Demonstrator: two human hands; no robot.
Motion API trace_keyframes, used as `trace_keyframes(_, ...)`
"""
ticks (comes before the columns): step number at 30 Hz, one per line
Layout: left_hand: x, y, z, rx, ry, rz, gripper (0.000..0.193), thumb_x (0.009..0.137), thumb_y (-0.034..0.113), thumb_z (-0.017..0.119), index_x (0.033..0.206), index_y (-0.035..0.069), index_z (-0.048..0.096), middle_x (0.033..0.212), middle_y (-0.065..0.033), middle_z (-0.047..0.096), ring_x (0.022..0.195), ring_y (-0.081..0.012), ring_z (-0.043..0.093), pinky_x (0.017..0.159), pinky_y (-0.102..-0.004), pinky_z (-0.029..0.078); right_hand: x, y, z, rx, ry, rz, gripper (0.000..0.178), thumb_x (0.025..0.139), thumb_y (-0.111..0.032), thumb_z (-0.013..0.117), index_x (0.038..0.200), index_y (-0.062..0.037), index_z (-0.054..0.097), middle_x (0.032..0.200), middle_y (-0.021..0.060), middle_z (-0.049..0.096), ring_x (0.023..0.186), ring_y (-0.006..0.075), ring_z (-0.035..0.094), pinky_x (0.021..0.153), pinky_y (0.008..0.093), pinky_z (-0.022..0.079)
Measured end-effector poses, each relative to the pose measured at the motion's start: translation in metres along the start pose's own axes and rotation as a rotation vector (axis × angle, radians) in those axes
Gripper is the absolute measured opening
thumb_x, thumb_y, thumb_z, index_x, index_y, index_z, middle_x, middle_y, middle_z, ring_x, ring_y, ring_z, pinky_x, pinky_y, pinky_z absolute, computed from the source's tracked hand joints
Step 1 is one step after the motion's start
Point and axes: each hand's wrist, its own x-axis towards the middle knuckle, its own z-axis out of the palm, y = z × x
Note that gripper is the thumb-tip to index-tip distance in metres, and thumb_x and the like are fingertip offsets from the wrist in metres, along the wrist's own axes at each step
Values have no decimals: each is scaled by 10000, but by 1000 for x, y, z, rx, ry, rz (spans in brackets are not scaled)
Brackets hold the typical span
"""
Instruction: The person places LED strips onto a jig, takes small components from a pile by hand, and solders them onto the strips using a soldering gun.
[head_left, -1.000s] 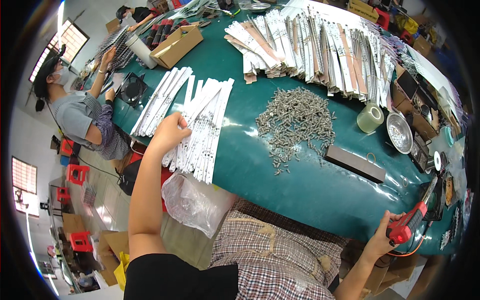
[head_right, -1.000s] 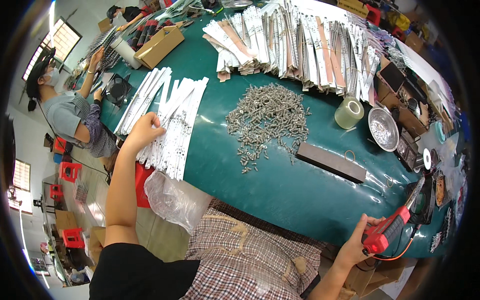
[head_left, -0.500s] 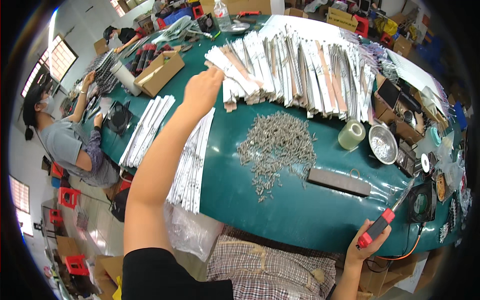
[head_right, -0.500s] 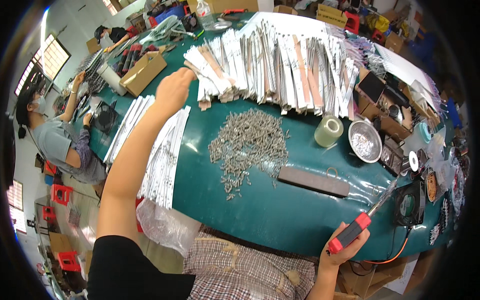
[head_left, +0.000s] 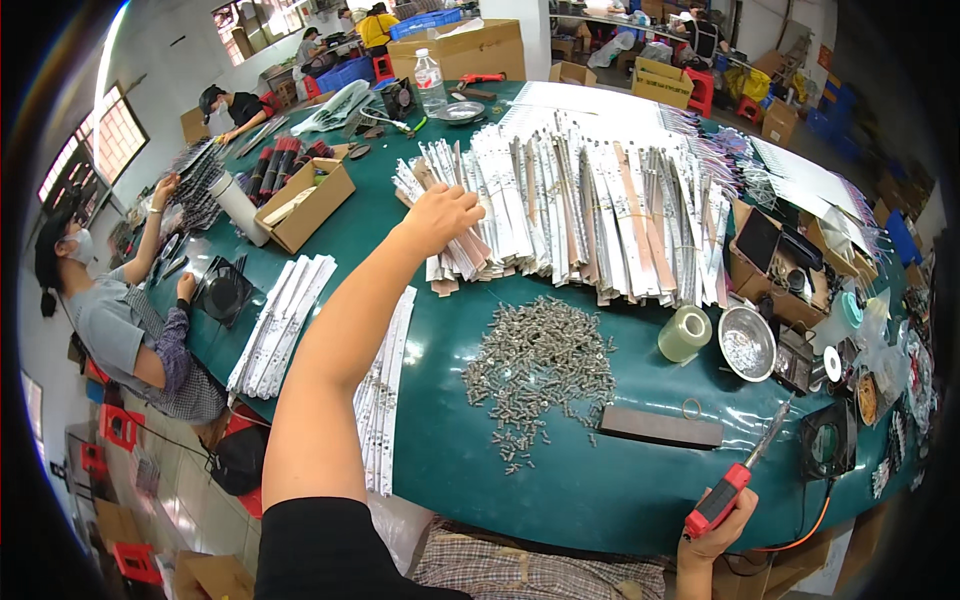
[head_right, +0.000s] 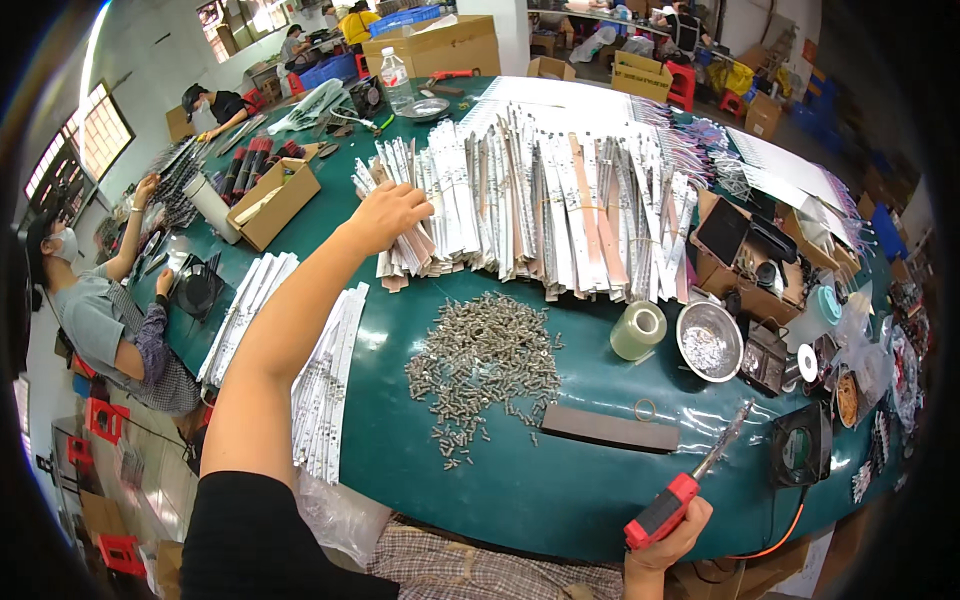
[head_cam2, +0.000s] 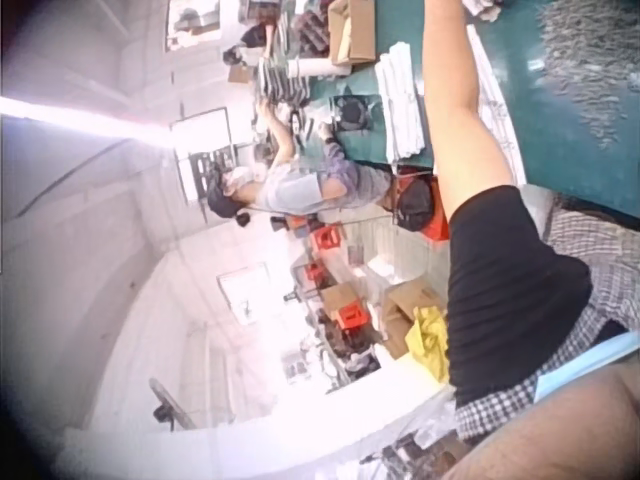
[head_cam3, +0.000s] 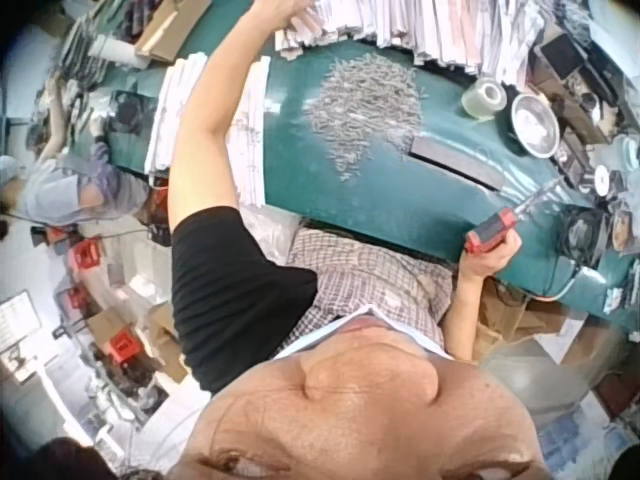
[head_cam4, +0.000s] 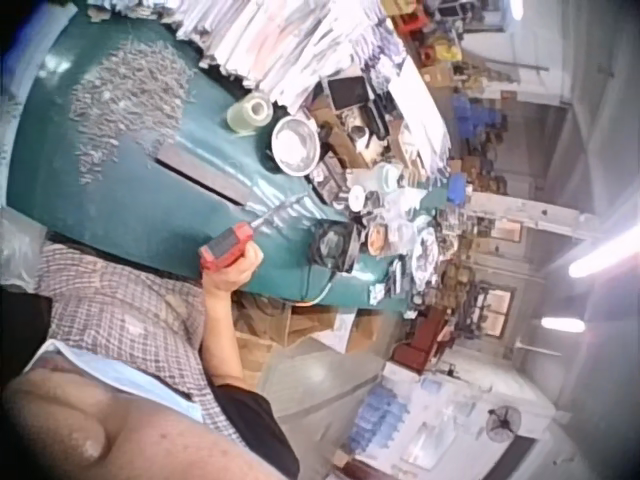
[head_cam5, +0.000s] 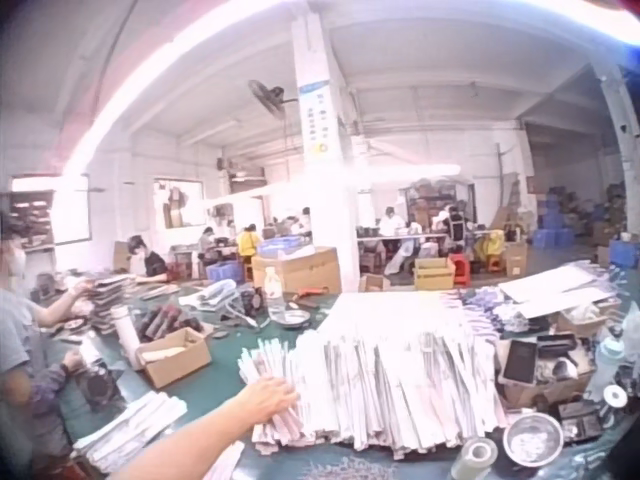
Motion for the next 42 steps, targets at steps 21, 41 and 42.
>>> trace_keyframes(21,-45,-15,-3,-8,418,-430,177,712,101,644,859,179,704,924,-46,567,924,-228,565,779,-367,423,6,-12,2,54,5,96,277,755,32,583,1017,3,497,918,109,474,788,255,488,730,338,423)
trace_keyframes(41,-46,-67,-140,-913,1052,-1001,279,801,188,745,969,-30,697,905,-118,729,859,-258,692,735,-374,502,6,-7,-4,140,84,86,302,752,78,593,1031,8,500,918,112,485,783,251,492,727,333,430)
trace_keyframes(42,-43,-60,-153,-1054,1135,-877,248,817,147,735,980,-36,697,923,-95,724,861,-226,688,722,-361,502,5,-7,-7,150,88,92,297,768,76,603,1038,11,499,924,117,487,782,253,491,733,333,433)
